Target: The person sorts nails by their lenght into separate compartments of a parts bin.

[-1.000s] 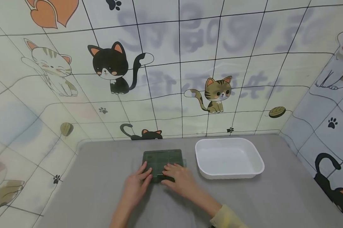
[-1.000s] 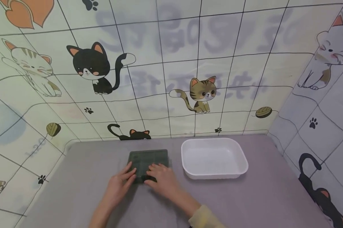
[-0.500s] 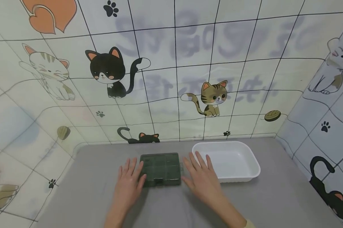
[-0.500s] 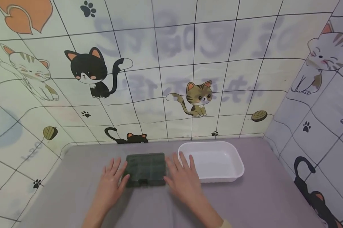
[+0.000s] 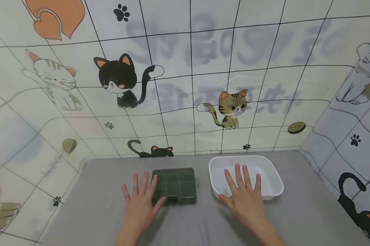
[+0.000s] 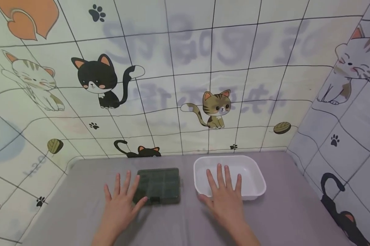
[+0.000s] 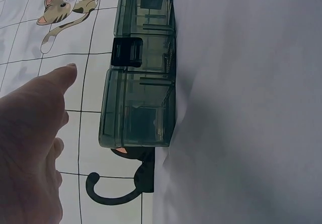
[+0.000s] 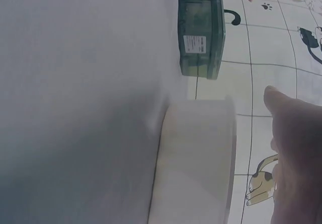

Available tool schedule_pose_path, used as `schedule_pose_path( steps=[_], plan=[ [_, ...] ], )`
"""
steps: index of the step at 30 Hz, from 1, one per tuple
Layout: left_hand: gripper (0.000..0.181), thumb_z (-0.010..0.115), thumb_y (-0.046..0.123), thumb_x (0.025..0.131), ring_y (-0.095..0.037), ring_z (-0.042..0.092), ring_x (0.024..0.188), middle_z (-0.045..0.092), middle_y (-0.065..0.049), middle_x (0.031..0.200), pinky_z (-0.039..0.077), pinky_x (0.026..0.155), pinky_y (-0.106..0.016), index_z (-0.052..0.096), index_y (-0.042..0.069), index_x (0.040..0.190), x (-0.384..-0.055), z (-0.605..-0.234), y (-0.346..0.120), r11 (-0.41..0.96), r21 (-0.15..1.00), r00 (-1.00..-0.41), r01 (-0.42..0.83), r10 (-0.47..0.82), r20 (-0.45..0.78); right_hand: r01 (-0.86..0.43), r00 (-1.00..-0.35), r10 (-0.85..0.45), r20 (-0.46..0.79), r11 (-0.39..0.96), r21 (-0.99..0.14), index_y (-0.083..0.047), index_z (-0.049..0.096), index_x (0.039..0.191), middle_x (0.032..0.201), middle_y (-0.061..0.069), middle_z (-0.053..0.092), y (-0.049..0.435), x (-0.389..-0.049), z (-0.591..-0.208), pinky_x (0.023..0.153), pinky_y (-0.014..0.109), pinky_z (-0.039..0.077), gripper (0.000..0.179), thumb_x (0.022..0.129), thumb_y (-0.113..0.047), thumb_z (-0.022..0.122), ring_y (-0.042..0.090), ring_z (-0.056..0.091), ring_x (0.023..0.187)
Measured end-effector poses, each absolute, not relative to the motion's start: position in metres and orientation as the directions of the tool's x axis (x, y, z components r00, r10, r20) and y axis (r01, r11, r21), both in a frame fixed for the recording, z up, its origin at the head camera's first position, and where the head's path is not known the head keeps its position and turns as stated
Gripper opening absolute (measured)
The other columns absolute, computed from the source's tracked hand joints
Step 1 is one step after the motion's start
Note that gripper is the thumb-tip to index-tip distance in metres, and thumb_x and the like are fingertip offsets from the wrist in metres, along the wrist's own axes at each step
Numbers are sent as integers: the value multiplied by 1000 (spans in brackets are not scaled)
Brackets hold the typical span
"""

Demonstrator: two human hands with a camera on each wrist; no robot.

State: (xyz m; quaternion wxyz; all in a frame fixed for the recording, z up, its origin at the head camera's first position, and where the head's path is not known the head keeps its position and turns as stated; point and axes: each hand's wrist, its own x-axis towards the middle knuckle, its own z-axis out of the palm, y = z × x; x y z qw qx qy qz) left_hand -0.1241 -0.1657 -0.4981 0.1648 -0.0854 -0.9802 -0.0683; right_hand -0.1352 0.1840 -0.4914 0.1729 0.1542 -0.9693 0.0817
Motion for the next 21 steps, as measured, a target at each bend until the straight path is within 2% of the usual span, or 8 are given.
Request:
schedule_pose_path(
  steps=[5, 8, 14, 21],
  plan=[
    [90, 71, 65, 86, -47, 16, 152, 26, -13, 167, 9, 110, -79, 42, 19, 159, -126, -502, -165, 978, 79, -918, 193, 151, 367, -289, -910, -227, 348, 947, -139, -12, 30, 162, 167, 26, 15, 196, -138, -492, 115, 73, -2, 81, 100, -61, 52, 42, 4, 155],
    [93, 75, 64, 83, -47, 19, 151, 29, -15, 166, 11, 109, -80, 43, 18, 158, -126, -502, -165, 976, 78, -908, 203, 158, 389, -290, -908, -220, 357, 944, -156, -10, 31, 161, 166, 28, 16, 201, -139, -493, 114, 75, -1, 81, 101, -59, 54, 44, 6, 154],
    [90, 74, 60, 86, -46, 16, 153, 26, -15, 167, 8, 111, -79, 42, 17, 158, -127, -499, -163, 973, 103, -914, 206, 154, 376, -295, -900, -216, 379, 941, -163, -9, 34, 160, 165, 29, 19, 206, -139, -496, 112, 77, 1, 79, 101, -55, 56, 47, 12, 152],
    [89, 73, 59, 88, -44, 15, 153, 23, -14, 168, 12, 111, -78, 39, 18, 160, -129, -497, -162, 979, 90, -933, 183, 144, 330, -296, -898, -214, 385, 940, -170, -8, 36, 159, 164, 29, 21, 208, -138, -497, 112, 77, 0, 78, 100, -55, 57, 47, 12, 152]
  ],
)
